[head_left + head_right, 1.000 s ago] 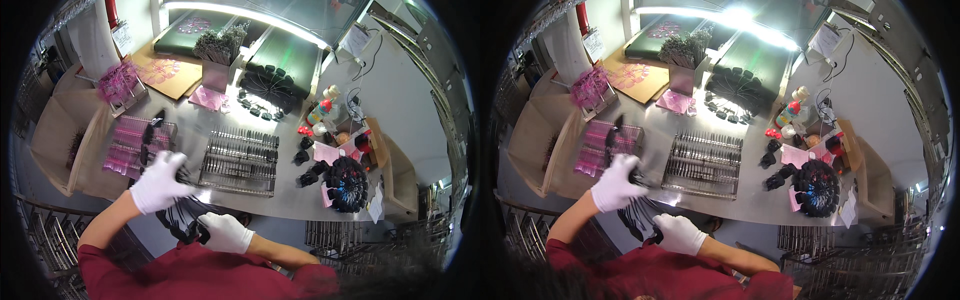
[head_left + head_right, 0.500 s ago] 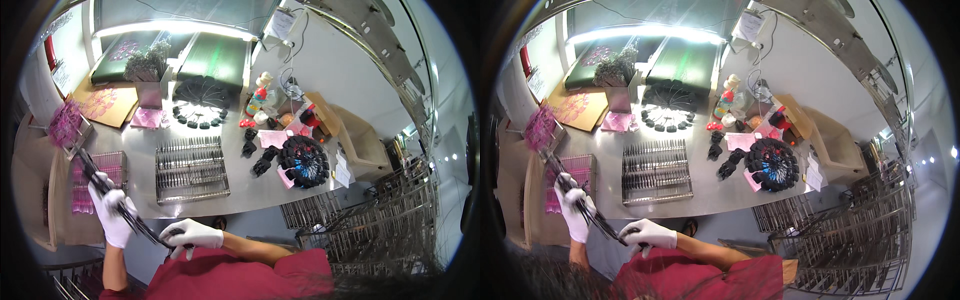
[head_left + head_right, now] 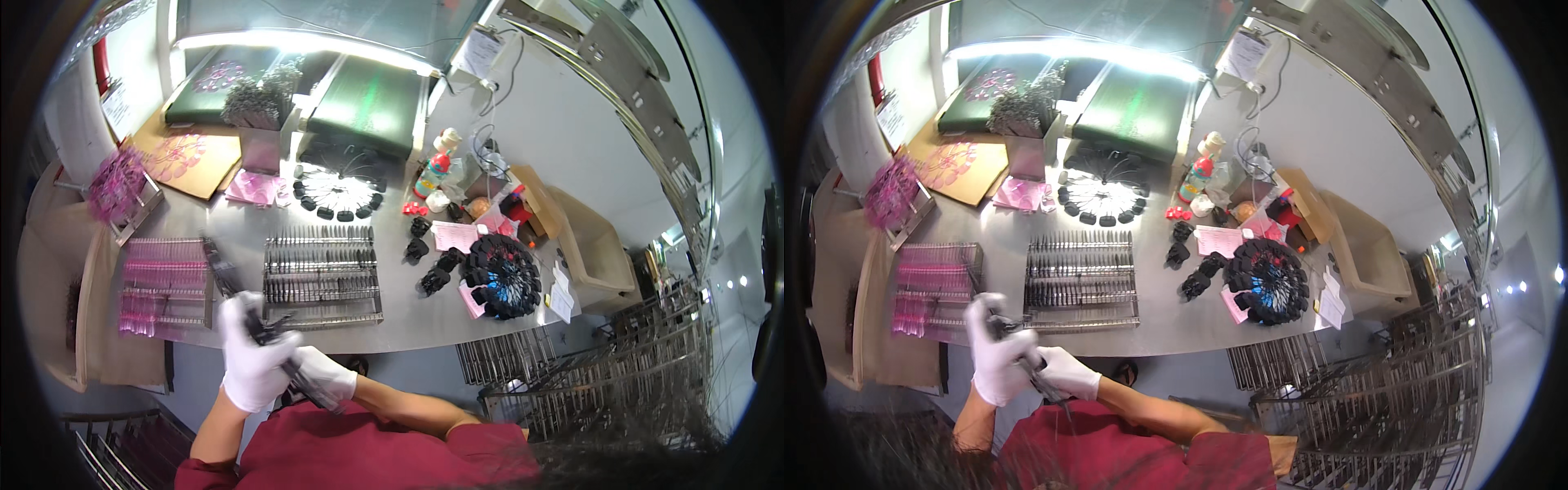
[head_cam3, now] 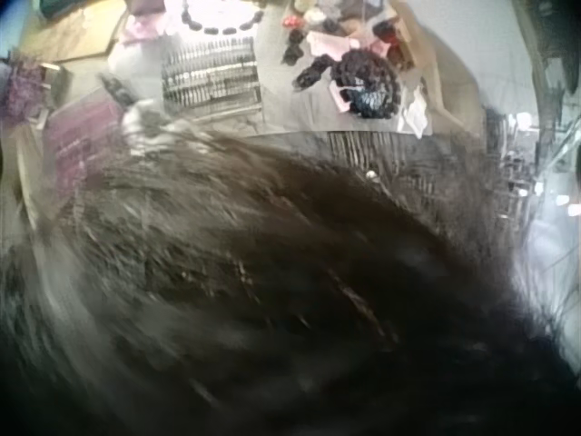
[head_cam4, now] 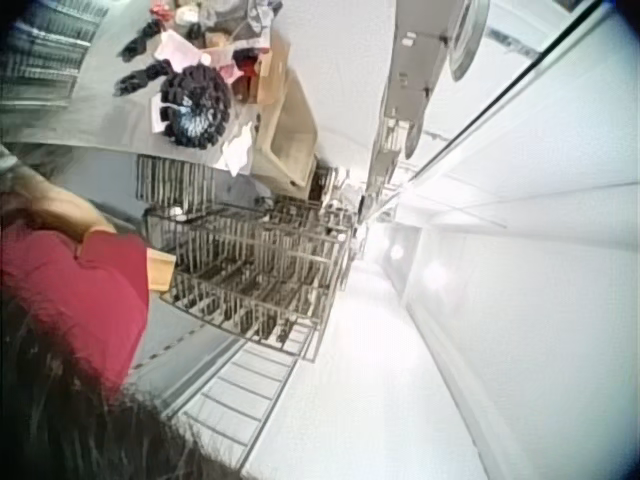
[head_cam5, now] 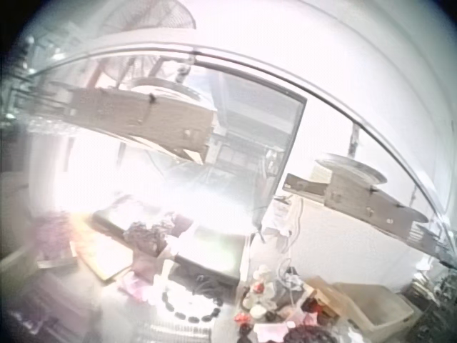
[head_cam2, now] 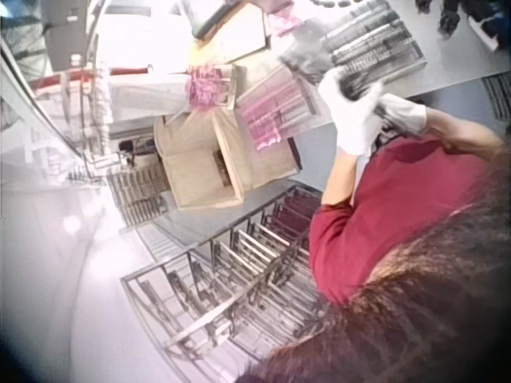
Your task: The person assembles decorative items by inserting black and pink plastic pieces into metal racks. They handle the racks and components with gloved hands, arranging and securing the pieces in a repetitive sequence.
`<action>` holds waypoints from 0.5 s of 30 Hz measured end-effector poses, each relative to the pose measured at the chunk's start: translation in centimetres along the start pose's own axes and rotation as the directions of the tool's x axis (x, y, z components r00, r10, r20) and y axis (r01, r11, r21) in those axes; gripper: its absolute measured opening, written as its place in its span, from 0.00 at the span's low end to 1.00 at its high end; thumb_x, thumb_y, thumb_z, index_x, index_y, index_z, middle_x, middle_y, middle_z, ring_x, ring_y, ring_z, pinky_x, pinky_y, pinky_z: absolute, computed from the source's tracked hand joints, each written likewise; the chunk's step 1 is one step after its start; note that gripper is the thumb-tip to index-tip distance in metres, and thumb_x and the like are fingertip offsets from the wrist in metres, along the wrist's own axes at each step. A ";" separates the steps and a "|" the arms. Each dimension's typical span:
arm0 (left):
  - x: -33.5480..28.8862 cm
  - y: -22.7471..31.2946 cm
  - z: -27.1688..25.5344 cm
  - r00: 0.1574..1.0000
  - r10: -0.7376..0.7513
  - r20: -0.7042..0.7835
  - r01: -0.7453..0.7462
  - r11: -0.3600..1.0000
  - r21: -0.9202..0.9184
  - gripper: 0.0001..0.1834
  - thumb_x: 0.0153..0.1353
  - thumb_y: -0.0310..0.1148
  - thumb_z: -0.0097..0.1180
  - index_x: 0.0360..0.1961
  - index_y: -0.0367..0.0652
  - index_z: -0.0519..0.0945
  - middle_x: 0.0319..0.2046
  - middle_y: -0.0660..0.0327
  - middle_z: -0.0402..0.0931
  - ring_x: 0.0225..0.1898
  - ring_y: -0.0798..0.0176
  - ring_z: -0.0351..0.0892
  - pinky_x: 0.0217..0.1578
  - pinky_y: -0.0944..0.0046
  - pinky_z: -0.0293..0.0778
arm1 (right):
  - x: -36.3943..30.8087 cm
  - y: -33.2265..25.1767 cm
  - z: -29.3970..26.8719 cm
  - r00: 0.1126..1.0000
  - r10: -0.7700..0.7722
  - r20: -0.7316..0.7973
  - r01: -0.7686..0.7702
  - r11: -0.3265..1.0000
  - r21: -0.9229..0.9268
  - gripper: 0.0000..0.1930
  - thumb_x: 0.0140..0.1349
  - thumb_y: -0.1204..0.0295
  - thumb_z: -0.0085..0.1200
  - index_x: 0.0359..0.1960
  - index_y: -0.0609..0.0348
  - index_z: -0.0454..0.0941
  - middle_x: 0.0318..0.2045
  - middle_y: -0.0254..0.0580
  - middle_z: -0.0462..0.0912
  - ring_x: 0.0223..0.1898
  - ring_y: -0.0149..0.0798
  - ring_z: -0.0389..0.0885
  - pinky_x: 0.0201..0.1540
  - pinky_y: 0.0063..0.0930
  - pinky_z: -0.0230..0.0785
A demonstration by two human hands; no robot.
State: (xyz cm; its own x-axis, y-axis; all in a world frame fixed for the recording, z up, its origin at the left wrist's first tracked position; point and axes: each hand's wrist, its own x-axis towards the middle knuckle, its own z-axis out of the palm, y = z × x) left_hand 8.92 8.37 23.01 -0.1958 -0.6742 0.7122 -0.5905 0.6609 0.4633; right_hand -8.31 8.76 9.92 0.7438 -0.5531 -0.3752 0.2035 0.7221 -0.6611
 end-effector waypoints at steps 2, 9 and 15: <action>0.1 -1.1 -0.2 0.975 -0.155 0.158 0.173 0.979 -0.105 0.19 0.43 0.19 0.71 0.39 0.43 0.86 0.54 0.47 0.68 0.53 0.49 0.76 0.52 0.56 0.77 | -0.4 -0.5 1.7 0.943 -0.318 0.096 0.282 0.614 -0.737 0.18 0.67 0.68 0.62 0.55 0.61 0.80 0.41 0.48 0.88 0.39 0.39 0.88 0.35 0.34 0.80; -2.8 -2.5 -0.7 0.763 -0.622 -0.178 0.307 0.590 -0.747 0.17 0.55 0.18 0.60 0.47 0.42 0.79 0.55 0.58 0.73 0.47 0.62 0.80 0.44 0.63 0.79 | -1.9 -4.8 4.4 0.990 0.079 -0.120 -0.087 0.995 -0.057 0.16 0.70 0.71 0.60 0.56 0.63 0.80 0.37 0.40 0.87 0.34 0.29 0.88 0.27 0.23 0.79; -5.3 -4.8 -2.3 0.781 -0.591 0.202 0.571 0.544 -0.615 0.22 0.54 0.16 0.67 0.49 0.45 0.78 0.62 0.59 0.68 0.51 0.66 0.77 0.41 0.68 0.78 | -2.3 -4.1 4.4 0.879 -0.321 0.354 0.314 -0.170 -0.934 0.17 0.63 0.74 0.63 0.53 0.64 0.79 0.41 0.58 0.86 0.32 0.53 0.90 0.34 0.41 0.84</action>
State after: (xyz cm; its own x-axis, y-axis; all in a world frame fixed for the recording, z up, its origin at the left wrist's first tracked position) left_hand 14.59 9.53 18.20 0.0374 -0.9837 0.1758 0.0485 0.1775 0.9829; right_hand -8.04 8.96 16.38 0.8133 -0.5708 0.1124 -0.3957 -0.6844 -0.6124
